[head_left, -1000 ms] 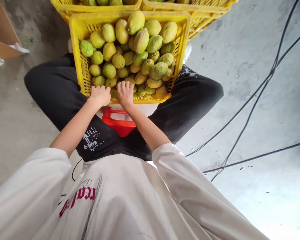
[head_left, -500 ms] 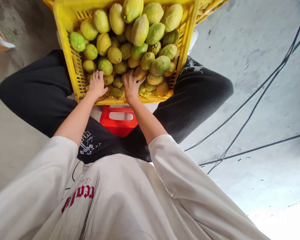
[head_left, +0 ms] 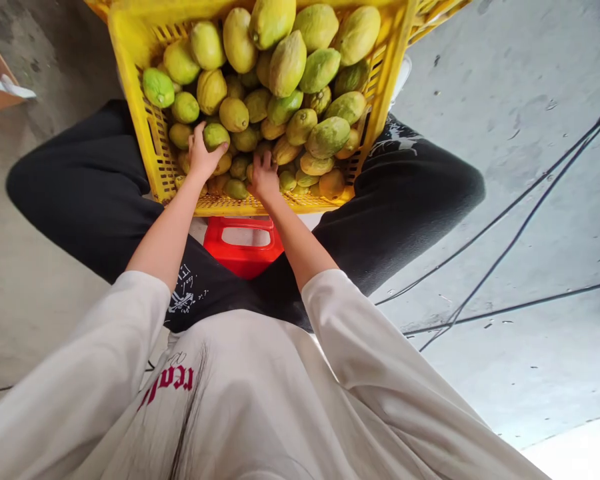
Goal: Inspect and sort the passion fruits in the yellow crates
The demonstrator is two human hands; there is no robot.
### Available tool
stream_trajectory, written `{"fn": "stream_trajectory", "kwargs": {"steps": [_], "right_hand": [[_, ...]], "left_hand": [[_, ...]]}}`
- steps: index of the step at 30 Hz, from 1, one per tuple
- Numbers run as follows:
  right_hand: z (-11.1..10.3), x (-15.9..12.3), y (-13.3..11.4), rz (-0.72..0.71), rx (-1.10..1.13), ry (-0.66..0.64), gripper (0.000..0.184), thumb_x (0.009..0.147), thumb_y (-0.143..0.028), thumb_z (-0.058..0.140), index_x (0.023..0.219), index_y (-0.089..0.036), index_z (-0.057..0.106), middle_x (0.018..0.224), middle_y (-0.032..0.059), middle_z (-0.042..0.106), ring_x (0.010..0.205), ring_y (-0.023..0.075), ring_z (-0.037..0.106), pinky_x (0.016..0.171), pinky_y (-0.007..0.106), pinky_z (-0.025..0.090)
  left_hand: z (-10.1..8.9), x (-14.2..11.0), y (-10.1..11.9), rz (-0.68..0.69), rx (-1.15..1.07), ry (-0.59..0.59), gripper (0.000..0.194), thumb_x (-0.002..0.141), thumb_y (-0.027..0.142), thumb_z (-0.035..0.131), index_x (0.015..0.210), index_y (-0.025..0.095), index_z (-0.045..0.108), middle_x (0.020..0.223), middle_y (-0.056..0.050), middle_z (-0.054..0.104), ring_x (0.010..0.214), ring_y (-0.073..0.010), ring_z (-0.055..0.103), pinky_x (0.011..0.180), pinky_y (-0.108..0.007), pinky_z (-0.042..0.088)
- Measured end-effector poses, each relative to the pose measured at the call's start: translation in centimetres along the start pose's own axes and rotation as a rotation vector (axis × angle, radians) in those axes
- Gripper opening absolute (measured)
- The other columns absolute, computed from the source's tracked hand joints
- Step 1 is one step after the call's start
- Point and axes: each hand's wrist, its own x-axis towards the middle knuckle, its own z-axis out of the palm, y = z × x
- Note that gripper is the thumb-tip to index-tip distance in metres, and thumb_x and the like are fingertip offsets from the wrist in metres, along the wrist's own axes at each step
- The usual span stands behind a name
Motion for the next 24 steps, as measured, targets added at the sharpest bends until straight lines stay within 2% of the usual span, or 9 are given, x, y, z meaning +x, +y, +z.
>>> {"fn": "stream_trajectory", "kwargs": {"steps": [3,5,8,11,13,15,20,22,24], "right_hand": [[0.3,0.7,0.8,0.119,0.029,-0.018,0.065,0.118,-0.025,0.084,0.167,0.006,0.052,0.176,0.0436,0.048,0.155,0.0452,0.057,0.133,0.057,0.043],[0.3,0.9,1.1,0.089,0.057,-0.025,0.061,0.121,-0.027,0.080,0.164,0.006,0.053,0.167,0.0408,0.059,0.153,0.0425,0.059,0.136,0.059,0.039],[0.0,0.9,1.5,0.066,0.076,-0.037,0.053,0.119,-0.019,0.077,0.161,0.004,0.054,0.166,0.0380,0.062,0.154,0.0394,0.060,0.139,0.056,0.035],[-0.3,0.8,1.8,0.073,0.060,-0.073,0.055,0.113,-0.013,0.078,0.162,-0.002,0.055,0.170,0.0339,0.062,0.155,0.0367,0.060,0.142,0.050,0.035],[-0.3,0.8,2.0,0.096,0.039,-0.099,0.067,0.106,-0.012,0.083,0.166,-0.007,0.053,0.172,0.0296,0.063,0.155,0.0359,0.062,0.141,0.047,0.038],[-0.2,0.7,1.9,0.125,0.016,-0.104,0.075,0.100,-0.011,0.085,0.169,-0.012,0.055,0.171,0.0253,0.066,0.153,0.0362,0.065,0.136,0.046,0.045],[-0.1,-0.1,1.4,0.107,-0.007,-0.069,0.066,0.105,-0.017,0.080,0.167,-0.008,0.062,0.167,0.0277,0.068,0.151,0.0399,0.068,0.128,0.044,0.051],[-0.5,-0.3,1.3,0.105,-0.008,-0.065,0.060,0.108,-0.019,0.078,0.165,-0.005,0.065,0.165,0.0294,0.069,0.147,0.0395,0.070,0.126,0.043,0.053],[-1.0,-0.6,1.2,0.117,-0.021,-0.071,0.052,0.109,-0.017,0.075,0.159,-0.005,0.072,0.163,0.0282,0.072,0.141,0.0391,0.074,0.121,0.042,0.058]], "left_hand": [[1.0,0.5,0.1,-0.007,0.019,-0.010,0.087,0.099,0.045,0.093,0.174,0.042,0.051,0.175,-0.014,0.061,0.174,-0.0423,0.053,0.142,-0.061,0.047],[1.8,1.1,-0.2,-0.006,0.005,0.003,0.083,0.099,0.040,0.092,0.171,0.040,0.050,0.172,-0.013,0.062,0.171,-0.0399,0.056,0.140,-0.058,0.049],[3.1,2.2,-0.8,0.038,-0.010,0.012,0.080,0.100,0.037,0.089,0.168,0.035,0.048,0.173,-0.011,0.062,0.166,-0.0344,0.060,0.136,-0.053,0.053],[4.2,2.2,-1.0,0.141,0.007,-0.028,0.077,0.100,0.049,0.091,0.164,0.030,0.053,0.174,-0.012,0.064,0.164,-0.0337,0.063,0.132,-0.053,0.056],[4.7,1.2,-0.7,0.205,0.053,-0.079,0.079,0.103,0.064,0.087,0.165,0.025,0.057,0.174,-0.013,0.066,0.165,-0.0317,0.060,0.133,-0.050,0.054],[4.9,-0.4,0.0,0.238,0.134,-0.133,0.084,0.107,0.070,0.082,0.170,0.021,0.057,0.176,-0.014,0.065,0.167,-0.0293,0.057,0.133,-0.046,0.053],[4.3,-3.4,1.7,0.273,0.278,-0.212,0.079,0.097,0.021,0.086,0.173,0.022,0.064,0.189,-0.020,0.052,0.168,-0.0426,0.059,0.132,-0.056,0.059],[3.8,-3.4,2.2,0.333,0.288,-0.258,0.081,0.093,0.013,0.082,0.172,0.023,0.068,0.187,-0.020,0.054,0.166,-0.0438,0.061,0.135,-0.057,0.056],[3.3,-2.9,2.8,0.381,0.225,-0.301,0.065,0.094,0.014,0.079,0.159,0.020,0.079,0.177,-0.020,0.064,0.158,-0.0416,0.068,0.135,-0.052,0.055]]}}
